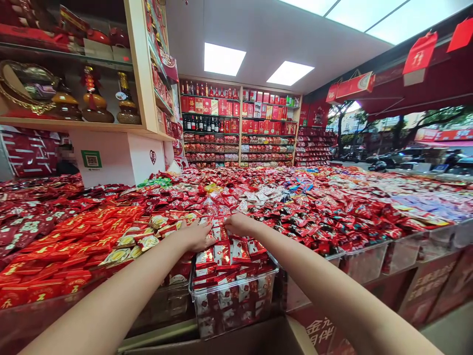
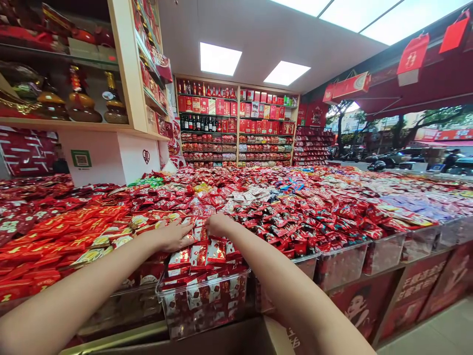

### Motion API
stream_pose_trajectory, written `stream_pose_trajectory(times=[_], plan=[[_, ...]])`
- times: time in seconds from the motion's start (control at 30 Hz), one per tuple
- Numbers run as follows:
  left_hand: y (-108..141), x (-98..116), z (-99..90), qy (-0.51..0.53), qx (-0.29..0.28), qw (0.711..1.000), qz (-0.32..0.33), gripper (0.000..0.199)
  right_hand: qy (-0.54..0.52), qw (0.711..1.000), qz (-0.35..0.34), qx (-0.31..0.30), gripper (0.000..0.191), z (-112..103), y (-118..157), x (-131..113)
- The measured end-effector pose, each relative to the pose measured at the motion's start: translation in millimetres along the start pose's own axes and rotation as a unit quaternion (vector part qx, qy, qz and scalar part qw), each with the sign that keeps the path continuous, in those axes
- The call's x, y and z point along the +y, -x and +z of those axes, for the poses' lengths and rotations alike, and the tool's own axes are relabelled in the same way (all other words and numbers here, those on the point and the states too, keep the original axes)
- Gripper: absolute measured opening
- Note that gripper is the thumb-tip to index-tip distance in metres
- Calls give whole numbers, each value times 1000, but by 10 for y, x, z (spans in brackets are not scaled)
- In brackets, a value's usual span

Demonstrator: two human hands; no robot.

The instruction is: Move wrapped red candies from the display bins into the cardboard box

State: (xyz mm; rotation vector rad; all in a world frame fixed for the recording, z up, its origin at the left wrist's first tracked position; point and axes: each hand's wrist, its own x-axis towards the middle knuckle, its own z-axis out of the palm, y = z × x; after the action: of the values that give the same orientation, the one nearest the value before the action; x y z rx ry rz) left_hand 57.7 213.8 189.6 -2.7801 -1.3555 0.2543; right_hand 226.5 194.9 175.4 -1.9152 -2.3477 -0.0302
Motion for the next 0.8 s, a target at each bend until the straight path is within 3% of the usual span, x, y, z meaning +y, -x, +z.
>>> stream_pose_trajectory(times=[0.37,0.5,0.6,0.7,0.73,0.77,0.8], plan=[[40,70,-8,7,5,1000,-12,52,14,1000,7,9,28,66,2,-72],[48,62,-74,19,47,999,-1,47,-18,998,-6,64,30,-67,66,-58],[227,40,-81,37,91,995,31,40,-55,990,-22,132,32,-163,358,-99],[596,93,232,56,112,990,70,33,-168,977,-56,121,29,-7,896,-234],[736,143,433,62,114,988,85,30,-225,970,-71,60,26,112,1100,-302],[872,210,672,73,119,984,113,27,-265,962,-22,54,23,252,1300,-378],[995,290,932,104,174,961,188,27,-274,961,-1,46,22,402,1488,-459]])
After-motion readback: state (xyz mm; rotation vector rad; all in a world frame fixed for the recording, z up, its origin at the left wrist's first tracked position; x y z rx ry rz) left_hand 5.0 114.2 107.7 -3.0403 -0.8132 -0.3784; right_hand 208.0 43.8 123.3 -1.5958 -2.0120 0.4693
